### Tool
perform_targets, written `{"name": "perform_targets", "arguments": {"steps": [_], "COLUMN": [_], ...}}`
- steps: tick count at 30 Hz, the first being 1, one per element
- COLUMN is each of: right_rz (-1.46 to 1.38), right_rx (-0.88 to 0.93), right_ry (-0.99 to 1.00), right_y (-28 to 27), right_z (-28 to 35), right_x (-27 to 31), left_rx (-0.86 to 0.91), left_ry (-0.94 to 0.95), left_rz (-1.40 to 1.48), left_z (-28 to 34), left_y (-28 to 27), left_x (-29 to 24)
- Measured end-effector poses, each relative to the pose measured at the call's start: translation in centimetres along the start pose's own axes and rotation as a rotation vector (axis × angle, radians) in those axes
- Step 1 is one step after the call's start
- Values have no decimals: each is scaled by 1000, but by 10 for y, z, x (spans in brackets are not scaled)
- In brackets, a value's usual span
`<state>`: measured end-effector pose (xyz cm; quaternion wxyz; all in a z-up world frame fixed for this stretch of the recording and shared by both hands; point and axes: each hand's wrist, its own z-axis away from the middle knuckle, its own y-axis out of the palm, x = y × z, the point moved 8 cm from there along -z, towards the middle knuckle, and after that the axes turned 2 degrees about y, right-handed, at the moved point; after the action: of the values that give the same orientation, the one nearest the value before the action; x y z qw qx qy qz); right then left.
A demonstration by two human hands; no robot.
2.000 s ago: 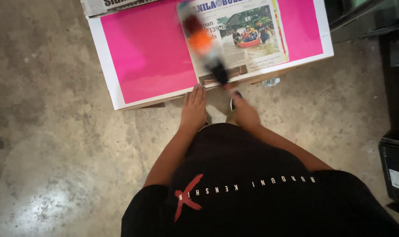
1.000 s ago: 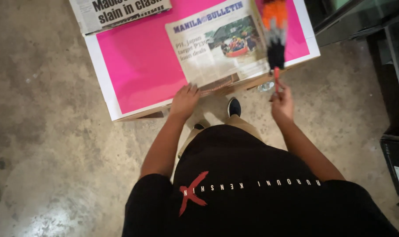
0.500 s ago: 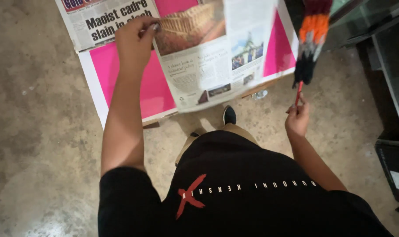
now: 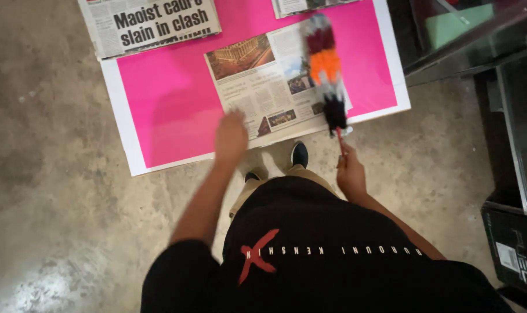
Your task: Dusting and flipping through newspapers on a table using a feather duster.
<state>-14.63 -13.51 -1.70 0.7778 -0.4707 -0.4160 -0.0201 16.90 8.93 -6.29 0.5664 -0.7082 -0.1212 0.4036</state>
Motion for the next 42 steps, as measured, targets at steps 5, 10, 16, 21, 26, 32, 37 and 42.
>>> {"name": "perform_targets", "arguments": {"steps": [5,10,16,21,26,32,37,42], "right_rz": [80,177,341,191,249,382,234,245], "right_rx": [202,211,-20,-100,-42,-340,-406,148], "right_ry": [-48,-208,41,0,-126,-79,-126,-12], "right_y": [45,64,-1,25,40,-16,4,74], "right_z": [0,-10,-28,-11,4,-23,5,40], "right_x": [49,11,7,24,29,-22,35,91], "left_rx": [53,54,99,130,155,62,22,28], "left_ry": [94,116,211,227,222,187,179,188], "left_rz": [-122,-185,-222,-120,-117,-195,-302,-180], "left_z": [63,73,66,52,60,81,86,98], "left_y": [-27,-23,-21,-36,-47,-28,-30,-36], "left_x": [-50,-42,-36,-43,-48,-43,-50,-56]}}
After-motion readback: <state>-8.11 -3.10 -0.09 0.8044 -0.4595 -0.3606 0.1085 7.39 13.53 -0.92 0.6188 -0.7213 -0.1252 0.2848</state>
